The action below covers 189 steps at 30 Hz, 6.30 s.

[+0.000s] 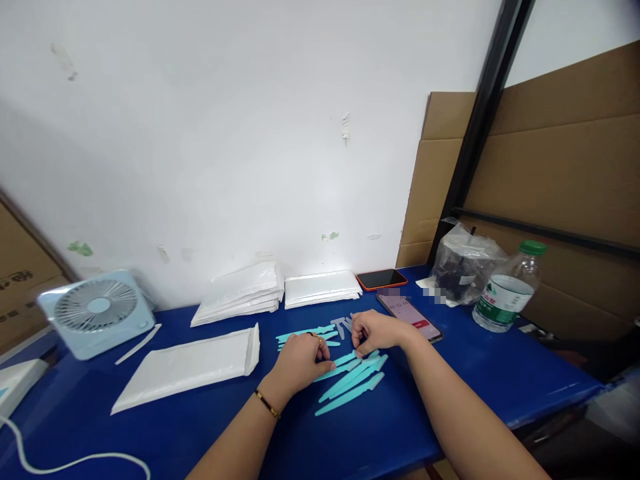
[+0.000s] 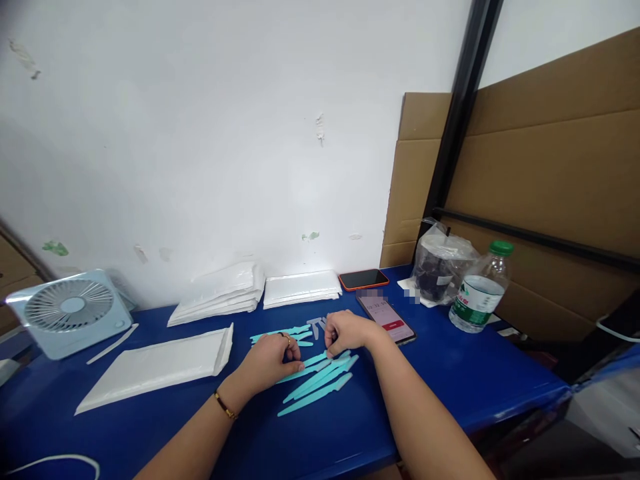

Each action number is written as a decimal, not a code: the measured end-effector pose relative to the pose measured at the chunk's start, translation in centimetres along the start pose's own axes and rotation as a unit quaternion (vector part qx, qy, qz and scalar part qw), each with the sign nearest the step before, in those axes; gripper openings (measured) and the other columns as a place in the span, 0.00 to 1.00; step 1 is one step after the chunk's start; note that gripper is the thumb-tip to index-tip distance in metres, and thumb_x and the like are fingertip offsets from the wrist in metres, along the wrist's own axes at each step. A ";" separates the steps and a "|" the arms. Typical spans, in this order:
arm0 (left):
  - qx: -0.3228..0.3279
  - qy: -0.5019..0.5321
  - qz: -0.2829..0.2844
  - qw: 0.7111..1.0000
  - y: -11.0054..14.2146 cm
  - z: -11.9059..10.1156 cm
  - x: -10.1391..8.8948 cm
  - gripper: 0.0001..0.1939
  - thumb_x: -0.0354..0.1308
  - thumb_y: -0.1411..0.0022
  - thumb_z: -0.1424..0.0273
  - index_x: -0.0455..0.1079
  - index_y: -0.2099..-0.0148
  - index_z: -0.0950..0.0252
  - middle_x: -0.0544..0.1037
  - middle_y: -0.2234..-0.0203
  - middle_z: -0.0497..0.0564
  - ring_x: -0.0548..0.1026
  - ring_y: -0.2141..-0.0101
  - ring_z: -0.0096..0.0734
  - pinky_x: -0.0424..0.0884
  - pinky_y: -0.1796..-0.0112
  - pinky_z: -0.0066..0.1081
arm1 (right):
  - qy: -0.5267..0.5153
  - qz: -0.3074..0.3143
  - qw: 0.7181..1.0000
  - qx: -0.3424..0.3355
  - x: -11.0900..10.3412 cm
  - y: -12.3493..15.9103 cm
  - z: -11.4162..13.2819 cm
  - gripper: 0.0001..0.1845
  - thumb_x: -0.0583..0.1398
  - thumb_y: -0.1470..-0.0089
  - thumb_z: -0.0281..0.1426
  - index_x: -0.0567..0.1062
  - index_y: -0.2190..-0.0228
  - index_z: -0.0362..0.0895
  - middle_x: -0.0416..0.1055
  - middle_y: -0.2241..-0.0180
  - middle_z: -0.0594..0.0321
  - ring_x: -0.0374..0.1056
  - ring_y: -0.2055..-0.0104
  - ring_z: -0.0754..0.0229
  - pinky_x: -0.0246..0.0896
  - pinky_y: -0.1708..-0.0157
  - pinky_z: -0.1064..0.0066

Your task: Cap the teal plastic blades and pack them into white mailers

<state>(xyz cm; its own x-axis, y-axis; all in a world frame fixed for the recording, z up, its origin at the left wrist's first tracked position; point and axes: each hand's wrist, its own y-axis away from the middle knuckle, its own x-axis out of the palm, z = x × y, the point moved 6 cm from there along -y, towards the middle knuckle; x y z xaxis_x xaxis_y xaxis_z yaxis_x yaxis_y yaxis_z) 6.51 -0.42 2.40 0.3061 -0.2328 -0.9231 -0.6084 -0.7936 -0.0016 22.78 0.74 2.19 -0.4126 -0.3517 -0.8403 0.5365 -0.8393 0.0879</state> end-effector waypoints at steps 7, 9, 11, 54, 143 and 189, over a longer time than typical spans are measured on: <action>-0.036 -0.057 -0.038 0.997 -0.6 1.8 -0.9 0.07 0.55 0.45 0.64 0.71 0.71 0.60 0.76 0.72 0.46 0.71 0.70 0.31 0.57 0.67 0.30 | 0.008 -0.076 0.997 -0.013 -0.8 -0.3 -0.1 0.08 0.64 0.58 0.37 0.76 0.76 0.45 0.68 0.69 0.64 0.62 0.68 0.63 0.54 0.67 0.74; -0.051 -0.083 -0.058 0.994 -0.5 2.4 -1.8 0.08 0.54 0.44 0.65 0.71 0.71 0.61 0.76 0.71 0.47 0.71 0.68 0.32 0.57 0.66 0.31 | 0.010 -0.116 0.993 -0.006 -1.4 -0.3 -0.6 0.08 0.63 0.57 0.36 0.75 0.76 0.44 0.67 0.69 0.63 0.62 0.67 0.62 0.54 0.67 0.73; -0.072 -0.096 -0.073 0.990 -0.3 3.0 -2.6 0.06 0.55 0.44 0.65 0.71 0.69 0.60 0.76 0.70 0.47 0.71 0.67 0.32 0.57 0.65 0.31 | 0.005 -0.149 0.989 0.007 -2.0 -0.2 -1.3 0.07 0.63 0.56 0.34 0.75 0.75 0.43 0.67 0.68 0.62 0.63 0.67 0.62 0.55 0.68 0.74; -0.046 -0.007 -0.039 0.998 -0.1 3.4 -1.6 0.07 0.54 0.46 0.67 0.72 0.69 0.62 0.76 0.72 0.48 0.71 0.69 0.30 0.60 0.69 0.27 | 0.006 -0.114 0.993 -0.003 -2.1 0.2 -0.3 0.07 0.62 0.55 0.33 0.76 0.73 0.43 0.66 0.69 0.62 0.62 0.69 0.63 0.55 0.69 0.74; -0.042 0.122 -0.118 0.985 0.9 3.3 -3.3 0.14 0.45 0.39 0.61 0.68 0.63 0.61 0.73 0.70 0.46 0.69 0.68 0.29 0.60 0.69 0.26 | -0.194 -0.283 0.939 0.035 -3.4 0.7 -0.2 0.15 0.57 0.50 0.40 0.72 0.63 0.45 0.66 0.81 0.68 0.63 0.79 0.65 0.55 0.79 0.74; 0.006 -0.057 0.067 0.996 3.8 -2.3 1.6 0.40 0.53 0.47 0.49 0.49 0.37 0.59 0.51 0.39 0.59 0.49 0.40 0.54 0.53 0.46 0.50 | -0.004 -0.260 0.965 -0.023 -1.1 -4.0 -2.8 0.08 0.61 0.52 0.36 0.80 0.71 0.49 0.75 0.67 0.61 0.67 0.60 0.56 0.57 0.57 0.65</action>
<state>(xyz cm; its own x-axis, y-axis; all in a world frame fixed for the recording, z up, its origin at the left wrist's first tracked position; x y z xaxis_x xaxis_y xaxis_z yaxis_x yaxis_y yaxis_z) 6.38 -5.11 1.78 0.1367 -0.2693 -0.9533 -0.6476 -0.7525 0.1197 23.16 5.64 1.25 -0.6404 0.1086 -0.7603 0.2876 -0.8840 -0.3685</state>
